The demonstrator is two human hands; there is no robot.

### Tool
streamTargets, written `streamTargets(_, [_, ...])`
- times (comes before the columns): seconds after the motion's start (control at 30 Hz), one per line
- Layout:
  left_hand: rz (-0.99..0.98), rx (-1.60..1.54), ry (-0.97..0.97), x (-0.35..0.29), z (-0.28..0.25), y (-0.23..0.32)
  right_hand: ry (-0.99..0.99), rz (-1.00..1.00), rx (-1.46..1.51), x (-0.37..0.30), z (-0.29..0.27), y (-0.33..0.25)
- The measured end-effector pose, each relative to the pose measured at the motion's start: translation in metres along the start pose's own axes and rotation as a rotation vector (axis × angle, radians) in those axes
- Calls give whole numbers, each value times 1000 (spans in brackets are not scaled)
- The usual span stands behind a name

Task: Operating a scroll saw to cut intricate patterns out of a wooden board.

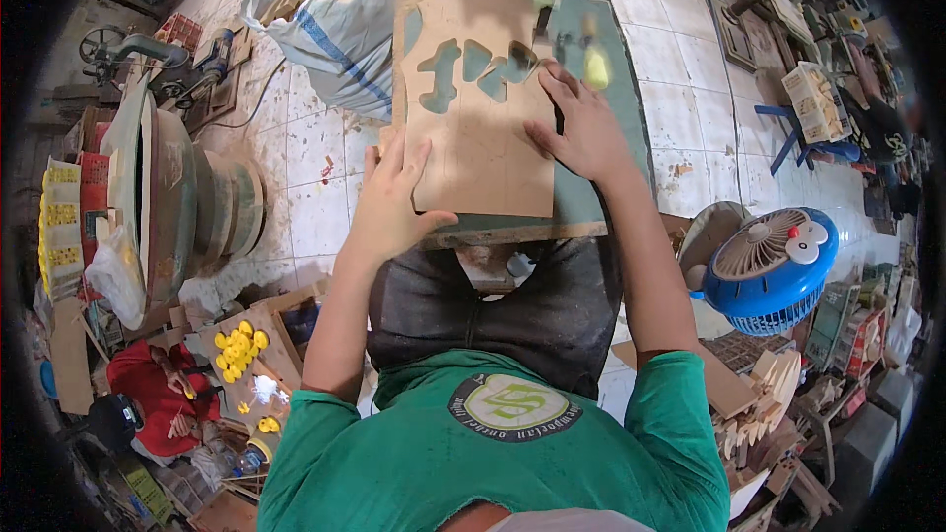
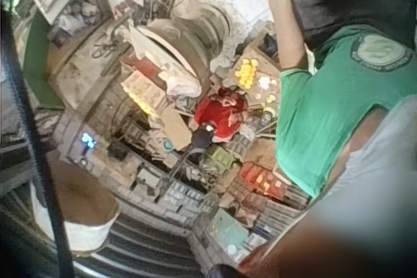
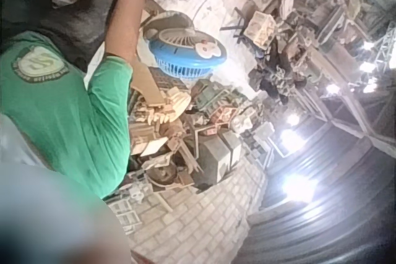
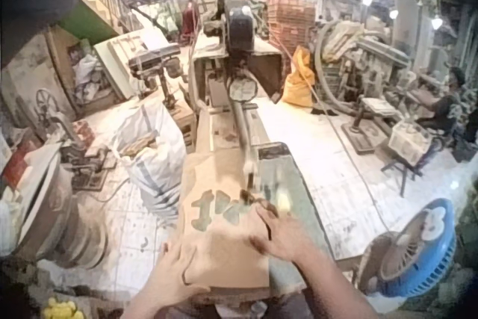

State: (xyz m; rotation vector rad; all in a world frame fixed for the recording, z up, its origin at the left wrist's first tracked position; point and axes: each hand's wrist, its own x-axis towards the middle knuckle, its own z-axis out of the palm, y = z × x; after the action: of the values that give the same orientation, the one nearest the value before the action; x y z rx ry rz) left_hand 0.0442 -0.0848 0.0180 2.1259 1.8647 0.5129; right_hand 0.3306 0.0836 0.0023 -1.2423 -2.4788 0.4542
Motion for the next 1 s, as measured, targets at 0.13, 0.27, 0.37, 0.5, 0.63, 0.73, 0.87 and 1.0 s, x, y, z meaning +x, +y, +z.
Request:
streamTargets(0.13, [-26, 24, -31, 4, -4, -8, -45, 55, -13, 3, -2, -3])
streamTargets(0.27, [-34, -11, -64, 11, -12, -16, -94, 79, 85, 6, -15, -3])
streamTargets(0.37, [-38, -27, -109, 15, -17, -18, -127, -3, 90, 7, -20, 12])
streamTargets(0.5, [-47, -58, -116, 16, -20, -24, -169, -77, 98, 9, -24, 17])
streamTargets(0.63, [-25, -56, -111, 21, -21, -39, -197, -22, 100, 12, -21, 14])
streamTargets(0.73, [1, -46, -73, 24, -22, -48, -139, 18, 67, 8, -18, 5])
streamTargets(0.87, [-25, -5, -11, 21, -18, -50, -133, 97, 133, 6, -21, -10])
streamTargets(1.0, [-178, 46, 139, 6, -1, -40, -102, 196, 103, 4, -20, -23])
